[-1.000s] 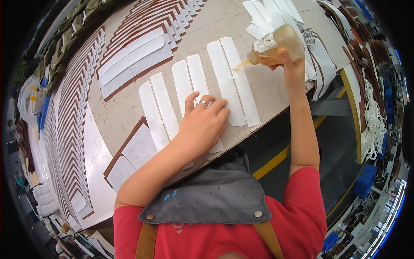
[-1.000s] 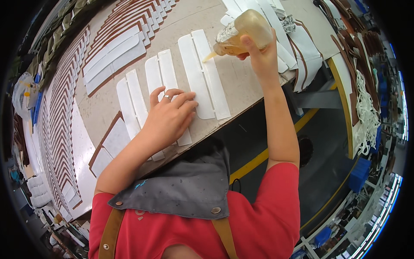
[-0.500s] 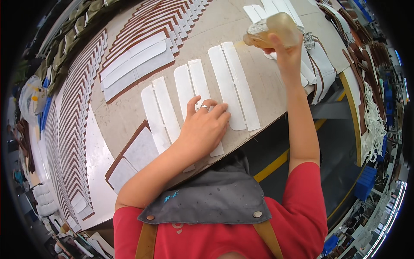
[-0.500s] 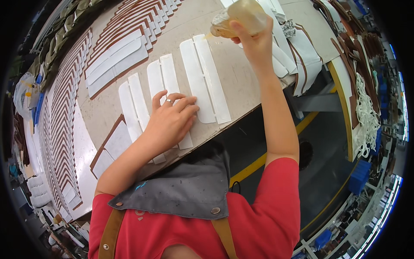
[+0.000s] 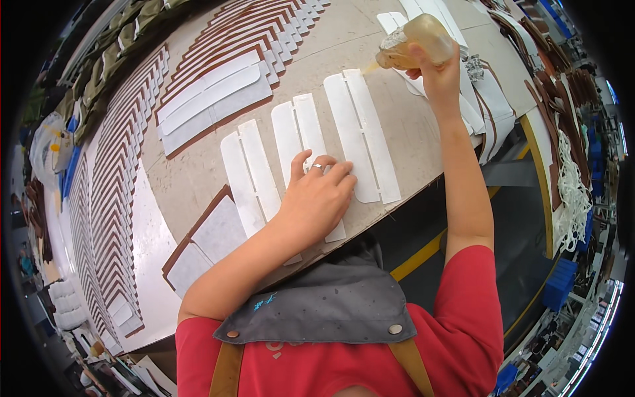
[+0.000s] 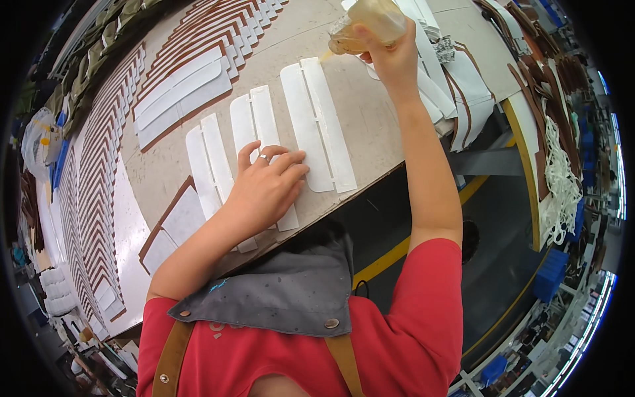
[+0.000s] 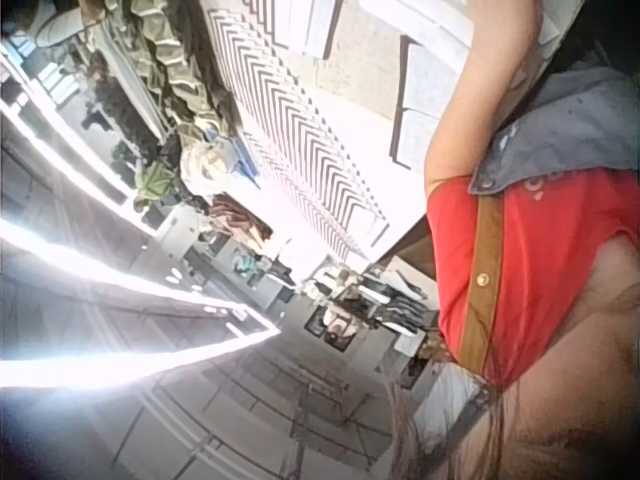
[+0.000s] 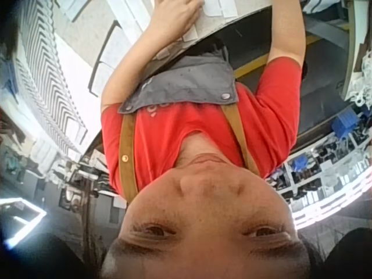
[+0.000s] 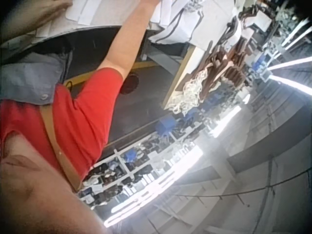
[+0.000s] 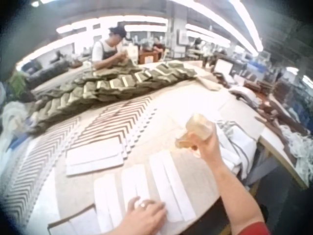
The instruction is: The person assembles face masks by applying glue to white filter inserts and attaching them to brown mask frames. They work at a table in a factory setting, handling materials one by one and stacking the completed units.
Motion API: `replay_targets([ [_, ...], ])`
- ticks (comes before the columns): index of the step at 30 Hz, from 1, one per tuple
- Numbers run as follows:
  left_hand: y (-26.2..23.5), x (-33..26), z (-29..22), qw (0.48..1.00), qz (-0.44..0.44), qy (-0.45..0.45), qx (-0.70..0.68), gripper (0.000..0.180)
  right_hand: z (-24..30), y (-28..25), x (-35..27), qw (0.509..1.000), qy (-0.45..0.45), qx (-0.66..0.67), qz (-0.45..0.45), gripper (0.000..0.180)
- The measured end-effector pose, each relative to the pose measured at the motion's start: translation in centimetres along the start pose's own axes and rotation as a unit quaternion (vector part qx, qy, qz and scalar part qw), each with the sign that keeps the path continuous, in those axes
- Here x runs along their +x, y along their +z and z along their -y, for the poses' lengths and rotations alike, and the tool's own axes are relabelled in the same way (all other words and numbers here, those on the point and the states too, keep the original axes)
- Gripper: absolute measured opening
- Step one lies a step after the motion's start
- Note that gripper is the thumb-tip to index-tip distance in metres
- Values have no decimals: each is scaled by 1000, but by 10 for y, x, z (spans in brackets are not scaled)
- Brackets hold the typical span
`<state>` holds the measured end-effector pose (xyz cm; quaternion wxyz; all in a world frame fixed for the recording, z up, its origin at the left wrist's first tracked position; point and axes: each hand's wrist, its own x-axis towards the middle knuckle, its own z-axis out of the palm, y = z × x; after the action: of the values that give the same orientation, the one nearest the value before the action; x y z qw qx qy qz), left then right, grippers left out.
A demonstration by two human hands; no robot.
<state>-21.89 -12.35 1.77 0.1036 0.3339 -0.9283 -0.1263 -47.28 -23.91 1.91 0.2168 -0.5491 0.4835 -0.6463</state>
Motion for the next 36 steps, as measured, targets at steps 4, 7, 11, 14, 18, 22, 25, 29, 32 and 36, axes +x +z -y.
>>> replay_targets([
  [4, -1, 0, 0, 1000, -1, 5, 8, 19, 8, -12, -10, 999, 51, -10, 0, 44],
  [7, -2, 3, -1, 999, 25, 4, 24, 19, 16, -21, -19, 997, 82, 9, 1, 46],
  [11, -5, 8, -7, 999, 12, 21, 26, 27, 24, -34, -36, 994, 108, 12, 3, 44],
  [14, -2, 11, -10, 999, 12, 36, 30, 32, 33, -42, -51, 992, 127, 13, 9, 42],
  [18, -2, 17, -12, 996, 1, 66, 60, 31, 44, -54, -71, 989, 147, 6, 27, 41],
  [22, -2, 23, -13, 990, 36, 104, 92, 22, 54, -62, -90, 987, 158, -5, 20, 46],
  [25, -5, 26, -20, 979, 61, 153, 117, 14, 55, -76, -103, 982, 182, 20, 49, 49],
  [29, 1, 29, -30, 973, 72, 161, 149, 12, 47, -79, -111, 961, 218, 157, -72, 58],
  [32, 10, 28, -28, 974, 42, 153, 160, 10, 62, -66, -94, 890, 240, 369, -122, 70],
  [36, 2, 32, -14, 992, -93, 80, 13, 7, 54, -99, -69, 875, 217, 432, 33, 68],
])
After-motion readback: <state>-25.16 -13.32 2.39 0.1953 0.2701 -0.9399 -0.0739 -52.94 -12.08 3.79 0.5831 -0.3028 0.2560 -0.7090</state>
